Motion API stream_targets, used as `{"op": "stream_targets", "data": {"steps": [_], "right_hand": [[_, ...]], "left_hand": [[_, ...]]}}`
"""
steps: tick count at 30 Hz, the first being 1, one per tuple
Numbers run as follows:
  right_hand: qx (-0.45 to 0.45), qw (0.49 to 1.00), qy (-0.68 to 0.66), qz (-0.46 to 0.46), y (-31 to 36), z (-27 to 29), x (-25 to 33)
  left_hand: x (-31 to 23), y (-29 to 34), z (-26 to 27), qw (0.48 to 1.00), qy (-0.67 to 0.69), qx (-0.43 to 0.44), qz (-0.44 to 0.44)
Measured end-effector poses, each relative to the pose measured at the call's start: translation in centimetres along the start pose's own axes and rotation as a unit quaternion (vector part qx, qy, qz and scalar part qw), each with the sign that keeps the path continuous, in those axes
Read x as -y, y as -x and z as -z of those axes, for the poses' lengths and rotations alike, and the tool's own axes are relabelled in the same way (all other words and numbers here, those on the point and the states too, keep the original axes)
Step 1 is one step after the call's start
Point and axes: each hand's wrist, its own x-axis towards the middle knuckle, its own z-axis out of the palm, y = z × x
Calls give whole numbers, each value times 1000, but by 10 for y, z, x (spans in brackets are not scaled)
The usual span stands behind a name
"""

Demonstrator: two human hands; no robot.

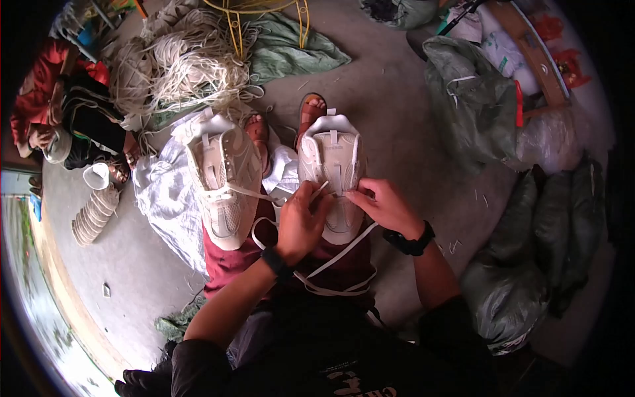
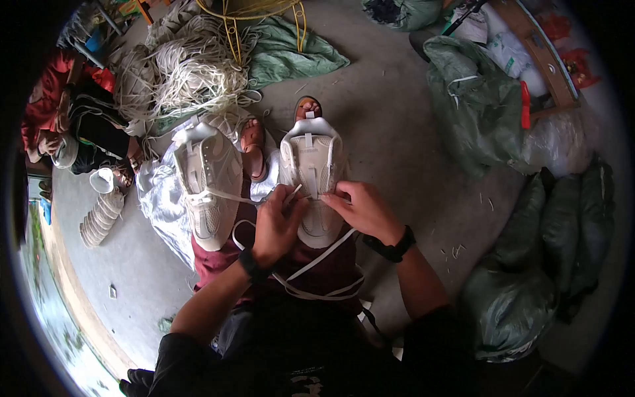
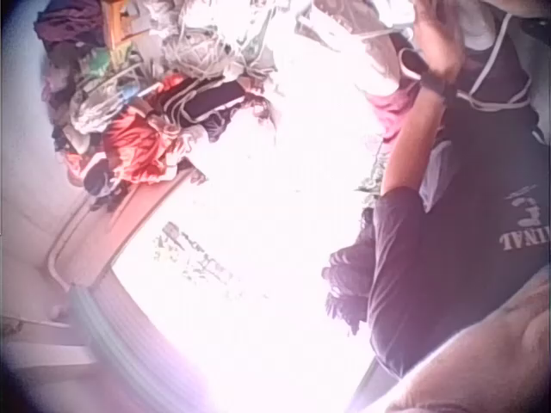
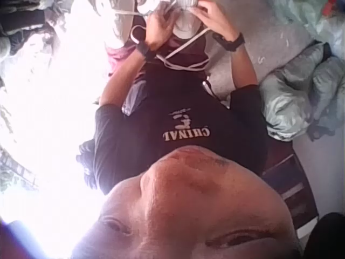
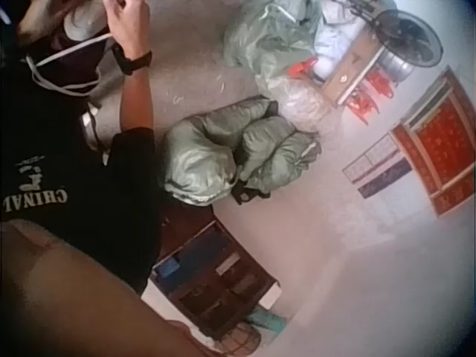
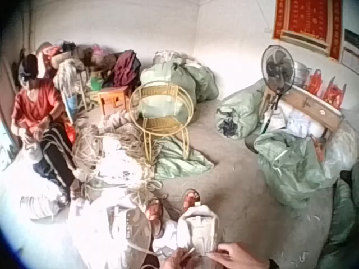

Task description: The recorder is lacing a pair of white shoes.

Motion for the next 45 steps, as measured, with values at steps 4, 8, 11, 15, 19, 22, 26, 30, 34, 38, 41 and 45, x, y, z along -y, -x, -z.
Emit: {"op": "stream_targets", "data": {"steps": [4,8,11,15,19,22,26,30,34,38,41,45], "right_hand": [[13,999,-34,19,-2,1,-5],[18,998,-56,30,-3,3,-8],[12,997,-71,25,-2,4,-5],[1,997,-69,34,-3,1,-12],[-1,997,-58,43,-3,5,-14],[-2,996,-67,51,1,9,-11],[0,996,-76,44,2,10,-17],[-2,996,-76,43,1,11,-23],[4,998,-58,32,3,17,-34],[4,998,-49,48,6,26,-30],[11,996,-69,51,11,32,-25],[22,996,-64,61,15,36,-28]], "left_hand": [[3,4,1,990,114,16,80],[3,4,2,973,195,-22,123],[-11,-1,0,990,85,3,116],[-12,-4,1,988,90,3,128],[-6,-1,1,977,169,-35,127],[-5,-3,-3,970,206,-50,121],[-11,-5,-10,969,209,-48,121],[-7,-3,-5,967,212,-54,128],[-34,6,11,944,260,-92,179],[-44,21,37,950,241,-131,152],[-48,26,65,929,269,-198,162],[-41,31,119,909,265,-292,138]]}}
